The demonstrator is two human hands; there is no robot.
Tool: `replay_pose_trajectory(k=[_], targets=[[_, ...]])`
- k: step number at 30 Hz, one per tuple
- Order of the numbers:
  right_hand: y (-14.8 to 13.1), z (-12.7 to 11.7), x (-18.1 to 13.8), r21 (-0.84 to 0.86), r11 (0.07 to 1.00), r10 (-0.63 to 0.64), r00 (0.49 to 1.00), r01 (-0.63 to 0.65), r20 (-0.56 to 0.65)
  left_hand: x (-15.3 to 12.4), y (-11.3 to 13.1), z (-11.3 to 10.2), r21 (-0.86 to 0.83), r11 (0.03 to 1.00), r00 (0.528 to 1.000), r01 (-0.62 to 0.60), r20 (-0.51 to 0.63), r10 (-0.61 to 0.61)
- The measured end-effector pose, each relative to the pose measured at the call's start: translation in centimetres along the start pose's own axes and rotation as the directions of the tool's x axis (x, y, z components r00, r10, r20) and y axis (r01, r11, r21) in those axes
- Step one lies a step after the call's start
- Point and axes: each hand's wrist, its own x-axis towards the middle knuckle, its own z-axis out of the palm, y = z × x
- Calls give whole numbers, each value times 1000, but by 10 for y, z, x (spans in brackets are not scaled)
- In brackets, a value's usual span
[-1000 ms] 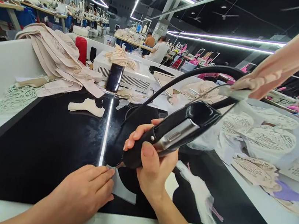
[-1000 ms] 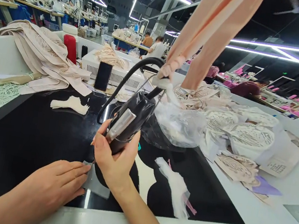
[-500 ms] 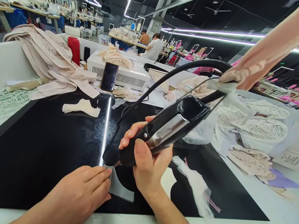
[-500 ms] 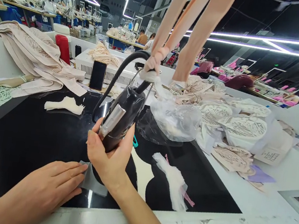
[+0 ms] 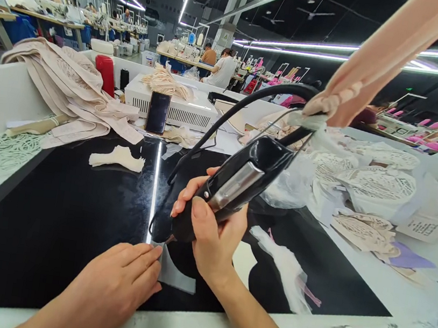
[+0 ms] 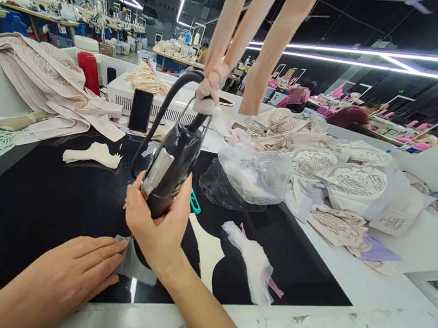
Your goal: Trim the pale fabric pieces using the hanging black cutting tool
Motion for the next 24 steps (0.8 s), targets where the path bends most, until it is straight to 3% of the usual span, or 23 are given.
replay_pose_trajectory(k=[7, 14, 24], targets=[[5, 2, -3, 100, 995, -11, 999, 6, 49, -1, -1, 1, -5, 1000, 1000, -4, 2, 4], [6, 5, -2, 57, 998, 19, 1000, -19, -8, -2, 0, 3, -6, 1000, 1000, 0, -3, 0], [10, 9, -2, 115, 993, 34, 999, -37, 29, -4, 1, 6, 20, 1000, 1000, 4, -8, -4]])
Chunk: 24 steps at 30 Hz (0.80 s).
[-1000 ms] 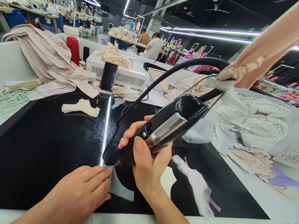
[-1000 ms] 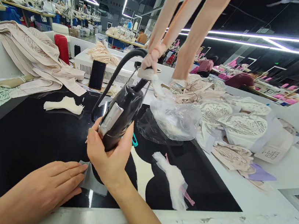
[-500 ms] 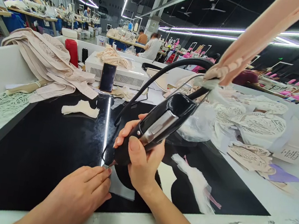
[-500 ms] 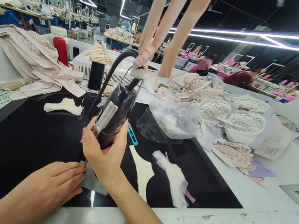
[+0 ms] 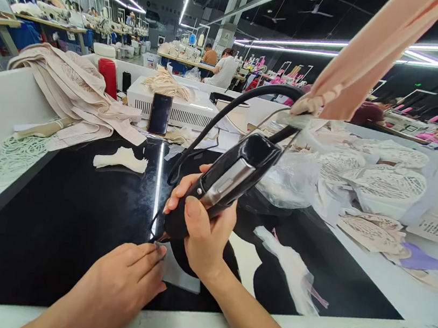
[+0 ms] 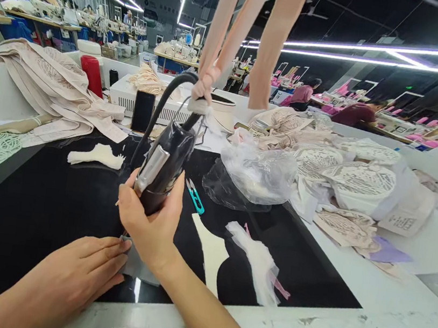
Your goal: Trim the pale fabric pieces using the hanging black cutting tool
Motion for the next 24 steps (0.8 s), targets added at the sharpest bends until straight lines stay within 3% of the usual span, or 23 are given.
replay_pose_trajectory(k=[14, 24], targets=[[-5, -5, 1, 62, 996, -72, 997, 71, 20, 5, -1, -9, -12, 1000, 998, 9, 66, -8], [2, 1, -1, 42, 999, -17, 1000, 16, 17, 4, -2, -4, 49, 999, 999, -10, 44, 7]])
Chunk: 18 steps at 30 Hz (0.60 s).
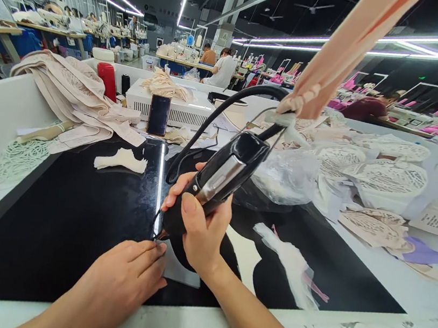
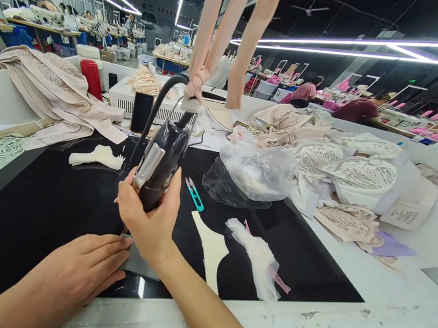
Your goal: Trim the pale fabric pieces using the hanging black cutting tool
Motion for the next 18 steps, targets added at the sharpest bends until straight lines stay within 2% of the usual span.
replay_pose_trajectory(k=[4, 12, 18], targets=[[-1, 2, 0, -32, 999, 22, 999, -23, -40, -2, 1, 2, -25, 1000, 1000, 17, -18, -17], [-1, -2, 2, -28, 1000, -4, 1000, 4, -10, 1, -1, -4, -32, 999, 1000, -7, 22, 7], [-26, -19, 1, -37, 998, -58, 998, 57, -22, 5, -4, -16, -111, 994, 997, 10, 77, -1]])
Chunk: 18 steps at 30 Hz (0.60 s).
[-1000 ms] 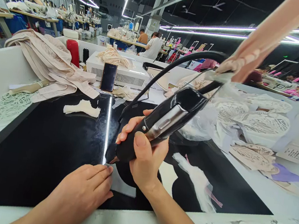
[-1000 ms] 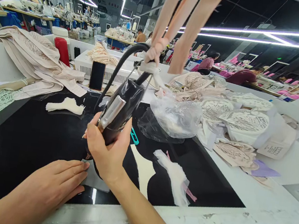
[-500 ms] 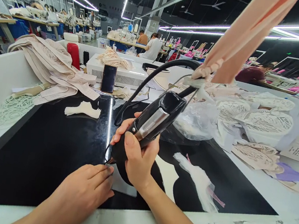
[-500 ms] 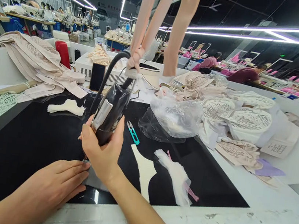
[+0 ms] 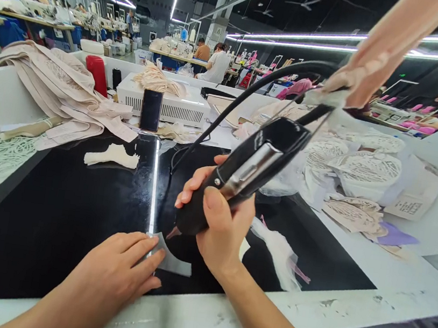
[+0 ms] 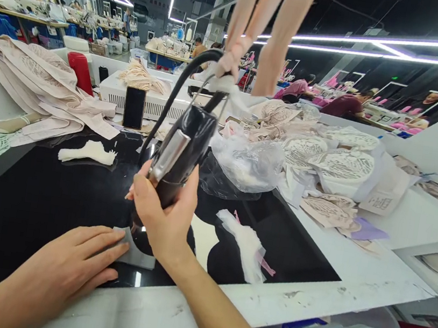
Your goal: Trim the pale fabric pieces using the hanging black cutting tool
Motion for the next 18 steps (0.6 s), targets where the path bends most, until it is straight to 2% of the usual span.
replay_pose_trajectory(k=[4, 8, 18], targets=[[-18, -17, -9, -48, 998, 32, 999, -32, 0, -2, -2, -3, -25, 1000, 998, -9, 55, 11], [-26, -28, -21, -80, 996, 28, 1000, -29, -10, -5, -4, -2, -41, 999, 998, 7, 57, -5], [-27, -32, -27, -105, 994, 17, 1000, -19, -12, 1, -3, -9, -48, 999, 1000, 1, 15, -1]])
